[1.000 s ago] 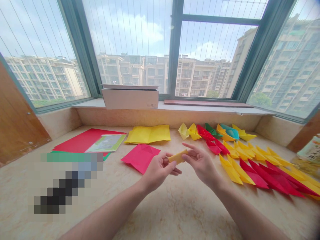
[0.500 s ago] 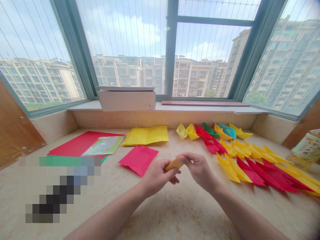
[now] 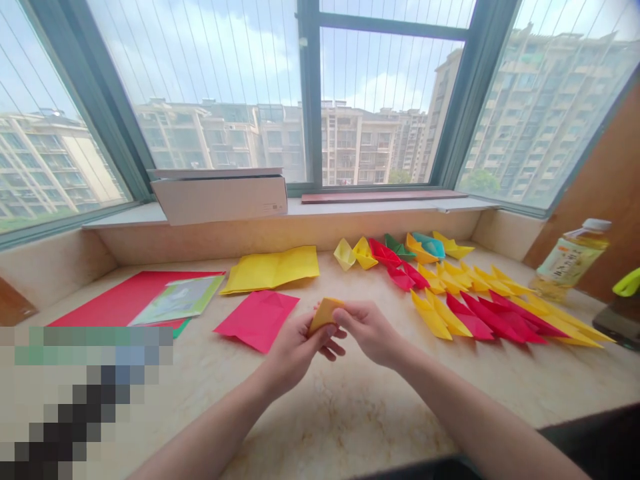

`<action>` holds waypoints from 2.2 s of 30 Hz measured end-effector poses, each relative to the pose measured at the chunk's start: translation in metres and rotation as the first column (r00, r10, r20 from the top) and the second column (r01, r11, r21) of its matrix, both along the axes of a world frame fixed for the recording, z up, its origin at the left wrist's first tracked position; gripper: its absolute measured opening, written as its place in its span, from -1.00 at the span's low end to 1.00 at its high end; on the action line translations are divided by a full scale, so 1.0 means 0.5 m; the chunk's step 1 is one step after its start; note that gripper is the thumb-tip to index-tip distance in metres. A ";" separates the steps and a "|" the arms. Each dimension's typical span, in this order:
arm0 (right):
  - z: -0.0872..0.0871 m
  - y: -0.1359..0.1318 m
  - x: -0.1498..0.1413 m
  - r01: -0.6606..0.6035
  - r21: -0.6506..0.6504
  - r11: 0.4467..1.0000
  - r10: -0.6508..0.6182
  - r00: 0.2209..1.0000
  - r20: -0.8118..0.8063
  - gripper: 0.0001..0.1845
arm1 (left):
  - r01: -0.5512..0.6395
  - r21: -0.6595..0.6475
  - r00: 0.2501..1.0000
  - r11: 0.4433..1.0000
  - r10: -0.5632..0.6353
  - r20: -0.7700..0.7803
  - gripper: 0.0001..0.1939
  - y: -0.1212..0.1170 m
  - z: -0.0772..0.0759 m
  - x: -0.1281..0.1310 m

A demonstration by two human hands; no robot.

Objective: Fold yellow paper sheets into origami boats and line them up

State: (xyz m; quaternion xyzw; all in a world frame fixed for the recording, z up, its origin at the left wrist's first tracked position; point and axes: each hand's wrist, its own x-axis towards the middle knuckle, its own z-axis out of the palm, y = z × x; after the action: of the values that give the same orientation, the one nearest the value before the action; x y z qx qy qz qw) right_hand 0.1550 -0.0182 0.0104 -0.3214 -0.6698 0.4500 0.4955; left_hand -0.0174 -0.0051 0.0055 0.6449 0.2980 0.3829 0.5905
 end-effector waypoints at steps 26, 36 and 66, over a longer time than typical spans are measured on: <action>-0.006 -0.007 -0.002 0.218 0.158 0.963 -0.220 0.975 -0.002 -0.49 | 0.165 -0.026 0.978 0.986 -0.167 -0.122 -0.63 -0.006 -0.008 -0.007; -0.002 0.007 -0.006 -0.008 -0.039 0.999 0.003 0.991 -0.136 -0.49 | 0.059 -0.020 0.997 0.998 -0.060 -0.055 -0.69 0.001 -0.017 0.002; -0.011 0.017 -0.003 0.159 0.016 0.987 -0.158 0.986 -0.057 -0.46 | -0.002 0.046 0.986 0.999 0.009 -0.164 -0.58 0.006 -0.003 -0.002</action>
State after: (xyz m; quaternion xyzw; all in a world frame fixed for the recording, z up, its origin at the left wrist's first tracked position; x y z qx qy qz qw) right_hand 0.1537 -0.0098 0.0051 -0.3560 -0.6328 0.4112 0.5512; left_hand -0.0182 -0.0021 0.0039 0.6868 0.3386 0.3369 0.5479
